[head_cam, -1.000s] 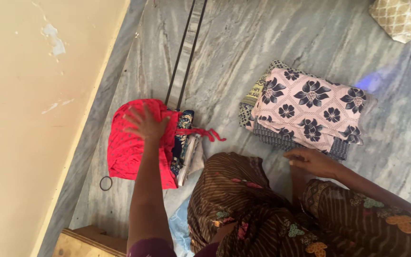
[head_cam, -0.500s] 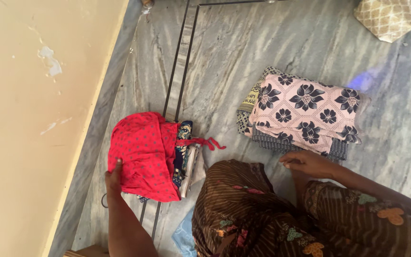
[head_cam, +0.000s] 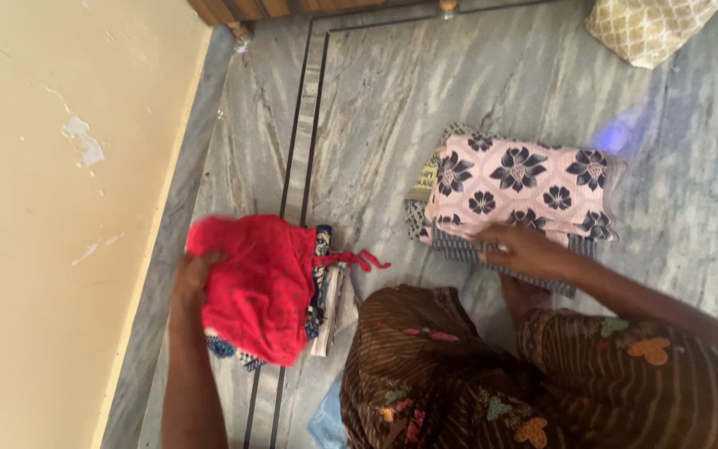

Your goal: The person sits on the floor and folds several pieces of patterned fabric and clothing by hand. They smooth each item, fold it into a neat rectangle, and place it into a growing stack on the floor.

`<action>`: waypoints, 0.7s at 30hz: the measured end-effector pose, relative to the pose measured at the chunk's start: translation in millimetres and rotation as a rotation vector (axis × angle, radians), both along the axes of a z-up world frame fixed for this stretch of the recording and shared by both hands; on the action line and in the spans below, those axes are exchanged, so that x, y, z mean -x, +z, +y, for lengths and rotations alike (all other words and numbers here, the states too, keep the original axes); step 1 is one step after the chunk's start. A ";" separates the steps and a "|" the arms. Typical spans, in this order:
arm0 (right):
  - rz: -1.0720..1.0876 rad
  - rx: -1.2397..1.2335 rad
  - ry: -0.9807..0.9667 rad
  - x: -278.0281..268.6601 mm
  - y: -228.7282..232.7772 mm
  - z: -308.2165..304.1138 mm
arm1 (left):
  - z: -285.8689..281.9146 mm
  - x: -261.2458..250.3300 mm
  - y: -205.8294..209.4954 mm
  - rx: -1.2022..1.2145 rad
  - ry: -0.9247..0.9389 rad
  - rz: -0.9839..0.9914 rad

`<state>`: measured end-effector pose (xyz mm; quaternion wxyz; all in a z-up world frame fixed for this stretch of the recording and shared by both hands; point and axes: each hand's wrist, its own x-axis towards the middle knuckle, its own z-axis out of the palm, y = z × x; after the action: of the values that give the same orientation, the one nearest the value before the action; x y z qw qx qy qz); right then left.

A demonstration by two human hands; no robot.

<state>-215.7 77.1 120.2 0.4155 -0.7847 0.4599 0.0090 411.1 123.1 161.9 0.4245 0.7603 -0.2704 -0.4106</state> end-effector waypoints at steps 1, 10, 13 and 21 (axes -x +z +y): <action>-0.066 0.133 0.016 -3.5 12.3 -5.8 | -7.0 29.0 13.7 0.103 -0.052 0.032; -0.533 0.154 -0.212 -17.7 99.4 -21.5 | -35.2 276.0 110.6 0.364 -0.677 0.534; -0.509 0.209 -0.209 4.3 95.8 -19.1 | -49.7 334.4 108.8 0.496 -0.960 0.727; -0.796 -0.258 -0.761 98.8 106.8 -21.7 | -91.1 438.9 79.5 0.510 -0.621 1.148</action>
<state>-314.4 55.5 227.0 0.6236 -0.4492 0.5133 -0.3820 -27.8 32.0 241.3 0.5282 0.1875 -0.2960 -0.7734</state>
